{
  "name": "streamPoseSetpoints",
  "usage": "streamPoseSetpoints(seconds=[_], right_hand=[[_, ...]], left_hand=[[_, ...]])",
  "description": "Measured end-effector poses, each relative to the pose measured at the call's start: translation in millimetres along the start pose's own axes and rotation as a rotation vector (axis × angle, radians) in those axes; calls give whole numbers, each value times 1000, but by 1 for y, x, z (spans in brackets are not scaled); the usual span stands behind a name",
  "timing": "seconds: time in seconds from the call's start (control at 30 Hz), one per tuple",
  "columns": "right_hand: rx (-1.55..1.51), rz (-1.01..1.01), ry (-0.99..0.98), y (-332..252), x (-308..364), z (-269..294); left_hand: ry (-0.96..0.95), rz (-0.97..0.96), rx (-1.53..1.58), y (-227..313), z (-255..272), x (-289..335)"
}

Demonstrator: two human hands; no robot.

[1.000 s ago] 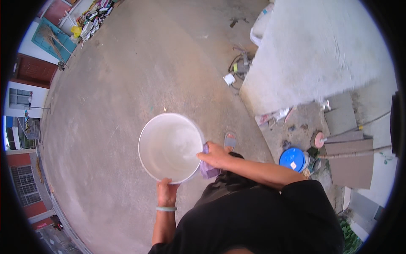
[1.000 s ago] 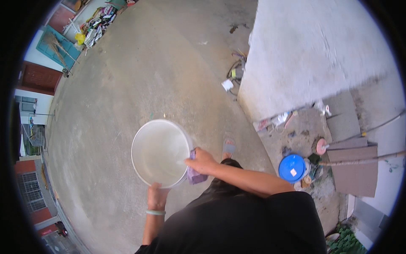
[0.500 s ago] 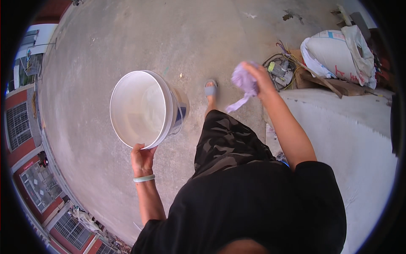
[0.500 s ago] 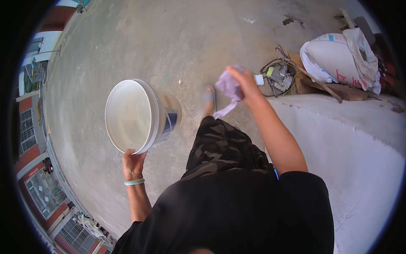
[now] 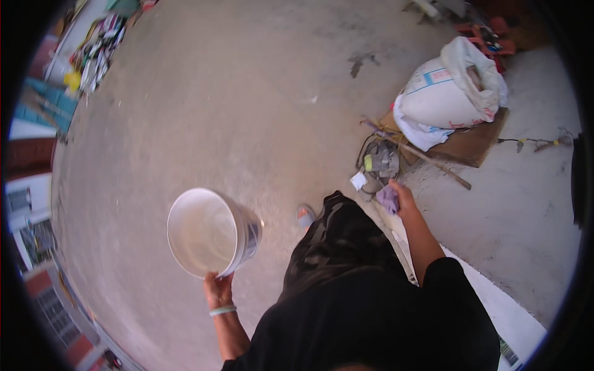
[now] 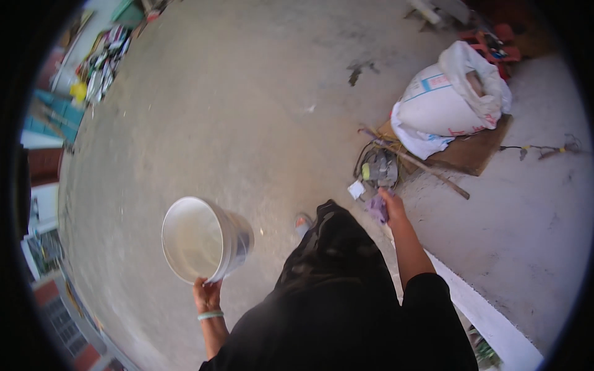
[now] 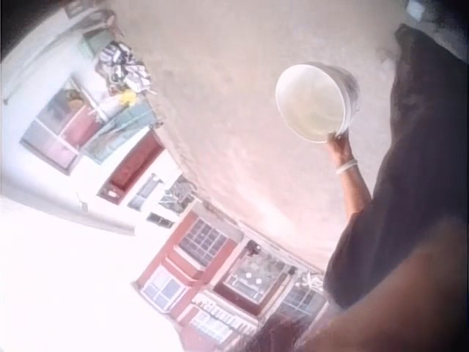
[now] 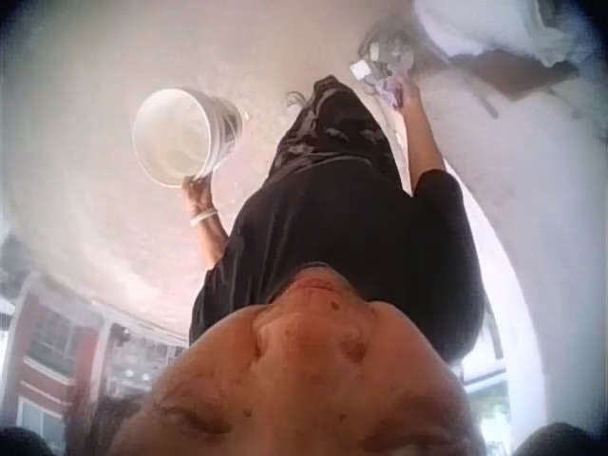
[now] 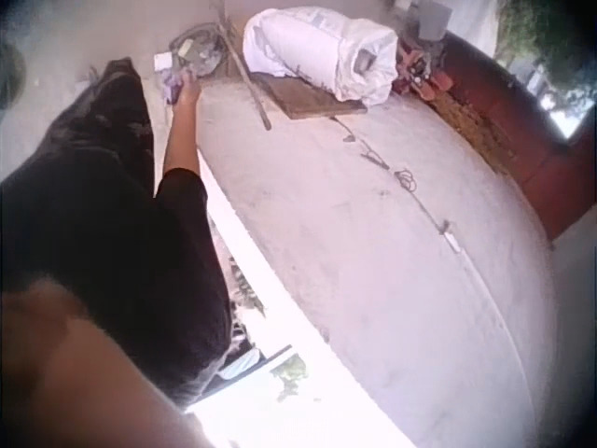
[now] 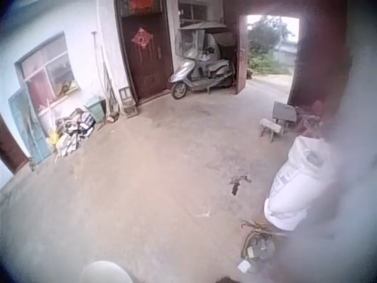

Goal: The person fills a bucket with water, carries it over, and moves cushions and hats aside. Then, the person clears items off plastic chairs and wipes the chairs down using a wet rag.

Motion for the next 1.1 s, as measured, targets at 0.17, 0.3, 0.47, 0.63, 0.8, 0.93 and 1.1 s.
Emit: streamPoseSetpoints(seconds=[0.17,0.3,0.47,0.63,0.8,0.93,1.1], right_hand=[[35,-11,138,-13,-6,6],[160,-44,237,-34,-25,-2],[493,-86,231,-103,-64,-55],[400,34,194,-165,-118,-92],[292,87,324,-217,-131,-118],[440,62,542,-199,-128,-110],[108,-227,699,-157,-110,-168]], left_hand=[[-63,58,-14,37,-82,-77],[-187,84,-45,49,-190,-119],[-304,170,-27,79,-288,-186],[-419,168,-159,100,-410,-242],[-566,272,-268,118,-527,-314],[-759,137,-1013,133,-601,-398],[-938,80,-1306,140,-721,-434]])
Point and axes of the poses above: each hand's wrist, its own x-axis away from the middle knuckle, its own z-axis out of the back of the hand, y = z × x, the point moved 7 cm from there along -x, towards the middle knuckle, and after that the axes turned 15 degrees about -y, right-handed, at the moved point
